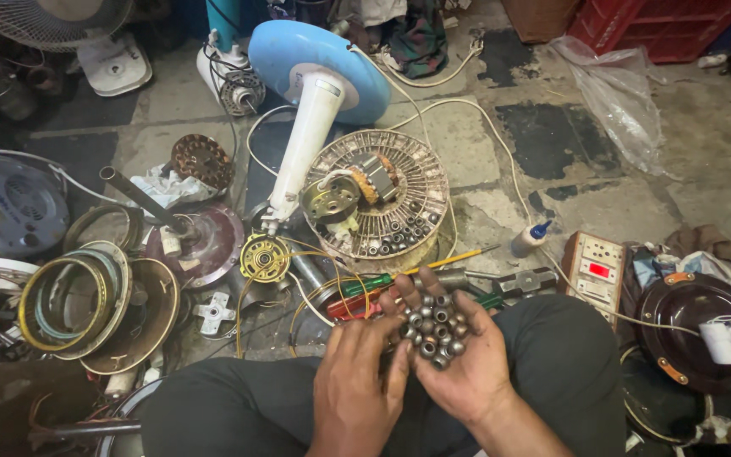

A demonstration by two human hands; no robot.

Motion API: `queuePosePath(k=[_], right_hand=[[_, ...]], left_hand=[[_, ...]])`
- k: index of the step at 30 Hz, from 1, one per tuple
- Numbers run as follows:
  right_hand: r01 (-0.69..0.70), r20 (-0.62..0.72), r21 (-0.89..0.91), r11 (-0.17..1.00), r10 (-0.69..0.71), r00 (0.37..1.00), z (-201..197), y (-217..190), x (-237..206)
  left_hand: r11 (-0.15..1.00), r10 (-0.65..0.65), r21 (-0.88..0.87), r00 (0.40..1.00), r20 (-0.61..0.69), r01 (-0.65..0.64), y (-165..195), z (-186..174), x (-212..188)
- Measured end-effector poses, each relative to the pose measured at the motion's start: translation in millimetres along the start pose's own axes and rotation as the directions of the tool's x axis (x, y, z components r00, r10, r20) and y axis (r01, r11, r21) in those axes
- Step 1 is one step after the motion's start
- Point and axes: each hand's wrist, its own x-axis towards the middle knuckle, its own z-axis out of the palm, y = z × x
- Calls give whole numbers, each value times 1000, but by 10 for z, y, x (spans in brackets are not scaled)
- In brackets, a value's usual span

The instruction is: The person sits on the workshop floor assembling an electric fan motor. They pick up steel ball bearings, place them into the cylindrical motor housing one at a time, and use a long metal rod to press and seat the bearings inside the housing, working over the disassembled fan parts spread on the floor.

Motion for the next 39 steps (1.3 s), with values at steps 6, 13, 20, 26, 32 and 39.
queuePosePath(k=[6, 13, 20, 26, 32, 39], right_hand=[[-29, 27, 13, 999, 29, 999, -20, 26, 12], [-45, -97, -87, 995, 37, 995, -60, -13, 25], [-59, -55, -75, 995, 55, 997, -184, -39, 49], [-73, 86, -59, 996, 78, 993, -263, -79, 40], [-40, 18, -94, 995, 42, 999, -286, -53, 70], [-32, 3, -119, 992, 32, 999, -345, -76, 83]], left_hand=[[999, -26, 33, 1000, 8, 26, 2, 38, 37], [931, 159, 276, 944, 289, -241, -44, 64, 152], [993, 51, 88, 971, 233, -73, -117, 199, 129], [425, -433, -751, 842, 322, 505, -234, 360, 25], [885, -206, -402, 971, 117, 236, -207, 278, 114], [998, 45, -56, 992, 119, -39, 71, 151, 189]])
